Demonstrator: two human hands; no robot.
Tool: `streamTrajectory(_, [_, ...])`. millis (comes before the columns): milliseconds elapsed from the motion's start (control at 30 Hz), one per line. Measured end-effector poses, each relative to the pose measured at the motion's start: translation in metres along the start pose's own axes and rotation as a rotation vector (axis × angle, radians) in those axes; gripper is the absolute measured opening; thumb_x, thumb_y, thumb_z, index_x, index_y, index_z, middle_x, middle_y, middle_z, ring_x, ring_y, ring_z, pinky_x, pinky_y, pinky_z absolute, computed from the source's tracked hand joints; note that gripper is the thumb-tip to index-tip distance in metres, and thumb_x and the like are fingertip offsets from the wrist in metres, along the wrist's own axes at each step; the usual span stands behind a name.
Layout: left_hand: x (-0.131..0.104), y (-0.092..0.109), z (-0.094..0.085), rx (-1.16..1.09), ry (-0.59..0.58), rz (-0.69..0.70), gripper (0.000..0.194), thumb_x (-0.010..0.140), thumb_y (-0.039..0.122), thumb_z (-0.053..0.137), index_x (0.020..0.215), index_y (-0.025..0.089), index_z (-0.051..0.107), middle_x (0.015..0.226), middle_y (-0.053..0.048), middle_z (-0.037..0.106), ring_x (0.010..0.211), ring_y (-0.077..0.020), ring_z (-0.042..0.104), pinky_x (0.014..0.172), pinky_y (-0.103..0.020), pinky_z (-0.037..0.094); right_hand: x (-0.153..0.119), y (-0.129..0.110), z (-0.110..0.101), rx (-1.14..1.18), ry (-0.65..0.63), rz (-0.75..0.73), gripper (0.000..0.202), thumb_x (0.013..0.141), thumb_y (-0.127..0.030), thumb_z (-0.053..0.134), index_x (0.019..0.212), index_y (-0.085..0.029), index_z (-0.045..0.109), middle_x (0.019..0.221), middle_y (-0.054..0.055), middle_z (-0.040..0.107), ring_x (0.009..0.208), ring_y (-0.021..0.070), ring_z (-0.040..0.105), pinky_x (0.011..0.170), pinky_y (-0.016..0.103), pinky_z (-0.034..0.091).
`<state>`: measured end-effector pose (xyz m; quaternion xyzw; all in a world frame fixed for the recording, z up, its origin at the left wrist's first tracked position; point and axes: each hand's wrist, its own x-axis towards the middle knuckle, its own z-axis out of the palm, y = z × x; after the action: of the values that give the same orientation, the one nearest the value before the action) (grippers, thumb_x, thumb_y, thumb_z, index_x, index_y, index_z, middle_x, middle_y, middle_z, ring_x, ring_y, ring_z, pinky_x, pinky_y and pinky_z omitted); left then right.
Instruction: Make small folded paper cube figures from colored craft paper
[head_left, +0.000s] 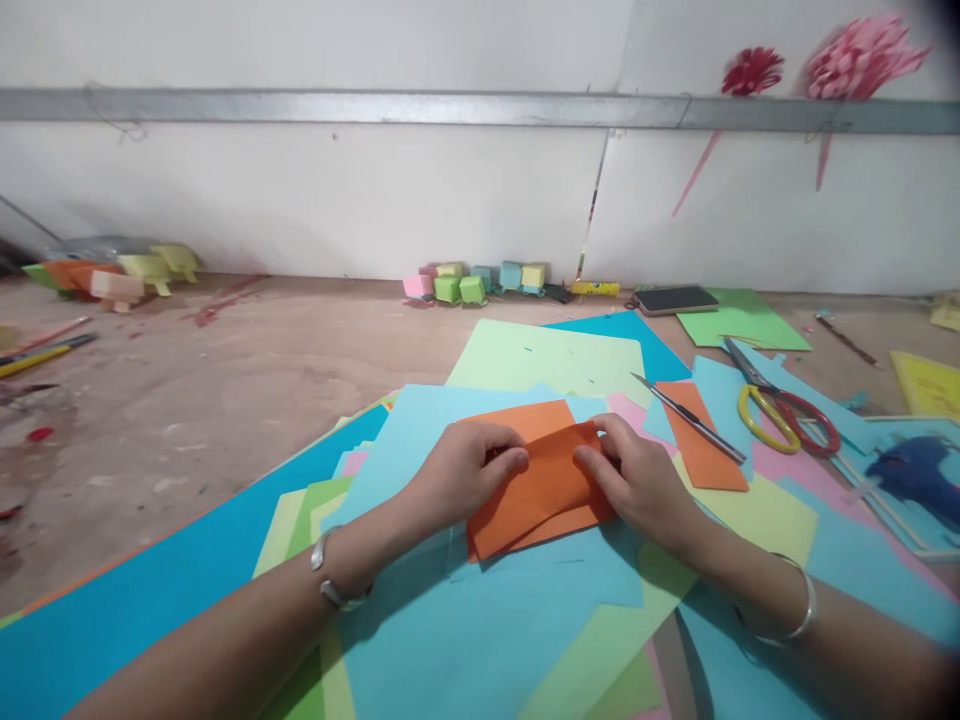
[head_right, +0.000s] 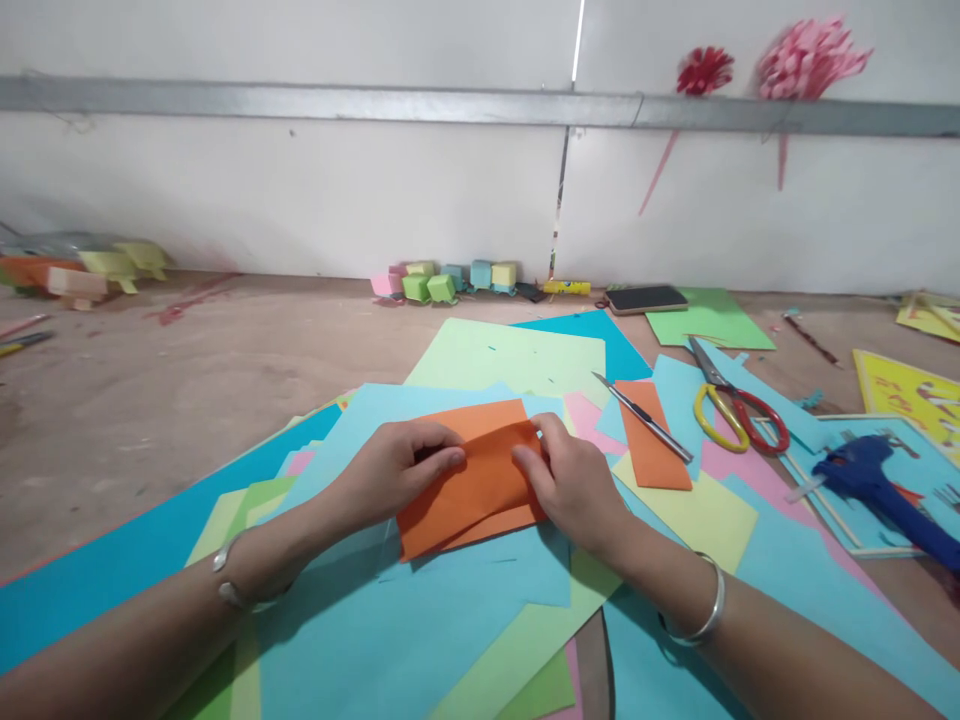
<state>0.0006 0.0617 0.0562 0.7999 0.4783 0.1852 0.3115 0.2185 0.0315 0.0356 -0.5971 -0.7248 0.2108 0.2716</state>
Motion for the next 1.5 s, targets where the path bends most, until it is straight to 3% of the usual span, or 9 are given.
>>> streamTrajectory(133, [0.002,-0.006,0.001,0.051,-0.004,-0.01,0.022,0.088,0.026,0.052,0.073,0.017,0.066,0.07,0.0,0.069,0.064,-0.0143,0.06,0.06,-0.024,0.041,0.003,0.008,0.003,-0.07,-0.005,-0.046,0.022,0.091,-0.031,0.049,0.108,-0.017,0.053,0.063,-0.003,0.058,0.055,0.0154,0.055,0.054,0.024,0.036])
streamTrajectory(367, [0.001,-0.015,0.018,0.521,-0.003,0.076,0.022,0.093,0.024,0.047,0.093,0.018,0.069,0.095,-0.007,0.068,0.072,-0.0181,0.062,0.054,-0.026,0.037,0.004,0.028,0.022,-0.629,0.148,-0.336,0.029,0.094,-0.034,0.054,0.113,-0.012,0.052,0.053,-0.003,0.055,0.047,0.0163,0.051,0.047,0.024,0.019])
streamTrajectory(533, [0.0,-0.022,0.024,0.745,-0.028,0.176,0.035,0.095,0.02,0.043,0.127,0.024,0.057,0.099,-0.008,0.064,0.054,-0.015,0.053,0.046,-0.026,0.034,0.0,0.021,0.02,-0.827,0.259,-0.554,0.021,0.088,-0.005,0.043,0.074,-0.016,0.055,0.046,-0.003,0.046,0.042,0.0131,0.038,0.05,0.029,0.013])
streamTrajectory(733, [0.002,-0.032,0.026,0.658,0.044,0.692,0.033,0.1,0.015,0.036,0.121,0.022,0.06,0.122,-0.012,0.063,0.109,-0.0246,0.059,0.087,-0.038,0.049,-0.003,0.012,0.015,-0.883,0.281,-0.607,0.029,0.073,0.007,0.042,0.061,-0.017,0.05,0.043,-0.002,0.044,0.045,0.0126,0.031,0.056,0.031,0.012])
streamTrajectory(833, [0.002,-0.031,0.025,0.454,-0.072,0.678,0.035,0.101,0.017,0.031,0.122,0.019,0.059,0.125,-0.012,0.063,0.111,-0.0219,0.059,0.09,-0.035,0.049,-0.002,0.013,0.015,-0.9,0.297,-0.605,0.029,0.071,0.007,0.044,0.056,-0.018,0.048,0.041,-0.002,0.042,0.045,0.0132,0.029,0.056,0.031,0.011])
streamTrajectory(1033, [0.001,-0.027,0.026,0.412,-0.139,0.584,0.058,0.094,0.064,0.038,0.12,0.016,0.059,0.122,-0.014,0.059,0.107,-0.0294,0.054,0.093,-0.043,0.044,-0.01,0.004,0.016,-0.936,0.327,-0.615,0.028,0.068,0.006,0.047,0.055,-0.018,0.053,0.041,-0.001,0.043,0.045,0.015,0.034,0.057,0.032,0.013])
streamTrajectory(1133, [0.003,-0.031,0.028,0.425,-0.15,0.608,0.065,0.092,0.068,0.033,0.127,0.018,0.055,0.122,-0.013,0.059,0.109,-0.0283,0.052,0.095,-0.041,0.042,-0.035,-0.009,0.019,-0.969,0.248,-0.691,0.03,0.069,0.003,0.051,0.083,-0.012,0.072,0.043,0.0,0.046,0.044,0.0159,0.039,0.057,0.032,0.016])
streamTrajectory(1233, [0.004,-0.034,0.029,0.44,-0.154,0.619,0.067,0.091,0.07,0.032,0.13,0.019,0.052,0.125,-0.013,0.057,0.11,-0.0288,0.051,0.096,-0.042,0.04,-0.059,-0.02,0.023,-1.021,0.017,-0.625,0.049,0.066,0.001,0.057,0.111,-0.008,0.072,0.043,0.0,0.048,0.042,0.0153,0.042,0.055,0.031,0.016])
streamTrajectory(1500, [0.004,-0.036,0.028,0.483,-0.167,0.634,0.068,0.09,0.07,0.037,0.132,0.018,0.051,0.129,-0.015,0.055,0.113,-0.0307,0.051,0.096,-0.043,0.041,-0.052,-0.026,0.008,-1.081,-0.397,-0.225,0.045,0.073,0.006,0.06,0.116,-0.004,0.069,0.046,0.002,0.055,0.041,0.0142,0.052,0.044,0.028,0.02])
